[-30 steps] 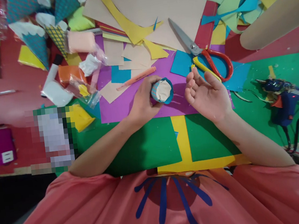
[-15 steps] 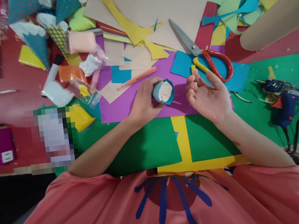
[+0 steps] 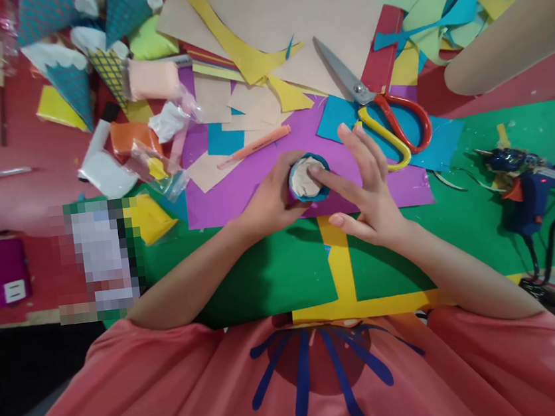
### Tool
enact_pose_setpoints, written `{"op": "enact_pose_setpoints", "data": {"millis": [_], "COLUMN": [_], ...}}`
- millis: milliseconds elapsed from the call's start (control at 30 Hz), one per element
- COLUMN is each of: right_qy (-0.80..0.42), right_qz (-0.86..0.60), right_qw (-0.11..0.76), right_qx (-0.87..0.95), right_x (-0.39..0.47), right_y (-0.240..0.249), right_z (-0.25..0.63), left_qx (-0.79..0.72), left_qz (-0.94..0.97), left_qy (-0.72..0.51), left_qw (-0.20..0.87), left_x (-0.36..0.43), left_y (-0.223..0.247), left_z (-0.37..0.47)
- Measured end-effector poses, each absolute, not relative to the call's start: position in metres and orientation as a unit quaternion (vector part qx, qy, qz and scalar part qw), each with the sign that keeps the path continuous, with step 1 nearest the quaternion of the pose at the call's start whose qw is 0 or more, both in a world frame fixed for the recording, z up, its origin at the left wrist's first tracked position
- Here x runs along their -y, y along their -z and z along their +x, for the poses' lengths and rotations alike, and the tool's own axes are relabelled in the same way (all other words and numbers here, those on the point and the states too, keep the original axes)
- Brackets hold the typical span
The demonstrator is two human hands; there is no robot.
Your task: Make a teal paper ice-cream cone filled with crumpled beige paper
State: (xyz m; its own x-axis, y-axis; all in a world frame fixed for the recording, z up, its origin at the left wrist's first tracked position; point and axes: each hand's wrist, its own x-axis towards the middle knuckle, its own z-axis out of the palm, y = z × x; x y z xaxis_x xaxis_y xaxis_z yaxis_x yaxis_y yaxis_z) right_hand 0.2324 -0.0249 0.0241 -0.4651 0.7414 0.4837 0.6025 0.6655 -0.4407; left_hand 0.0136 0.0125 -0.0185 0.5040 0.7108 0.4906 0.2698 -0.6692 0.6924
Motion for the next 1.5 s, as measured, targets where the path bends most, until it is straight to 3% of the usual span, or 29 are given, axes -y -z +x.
{"op": "enact_pose_setpoints", "data": {"millis": [300,567,800,1033,1500], "right_qy": [-0.139,-0.091,-0.105,-0.095,-0.120], "right_qz": [-0.411,-0.378,-0.395,-0.358,-0.402], "right_qw": [0.300,0.356,0.343,0.413,0.353], "right_qx": [0.850,0.850,0.846,0.832,0.836], "right_x": [0.026,0.024,0.021,0.019,0.024], "right_y": [-0.021,-0.020,-0.018,-0.022,-0.018], "right_z": [0.232,0.229,0.230,0.236,0.228], "left_qx": [-0.262,-0.290,-0.286,-0.310,-0.319], "left_qz": [0.852,0.851,0.861,0.839,0.818], "left_qy": [-0.349,-0.349,-0.350,-0.371,-0.365], "left_qw": [0.290,0.264,0.233,0.248,0.310], "left_x": [-0.013,-0.014,-0.011,-0.011,-0.010], "left_y": [0.020,0.018,0.017,0.012,0.017], "left_z": [0.013,0.016,0.019,0.025,0.022]}}
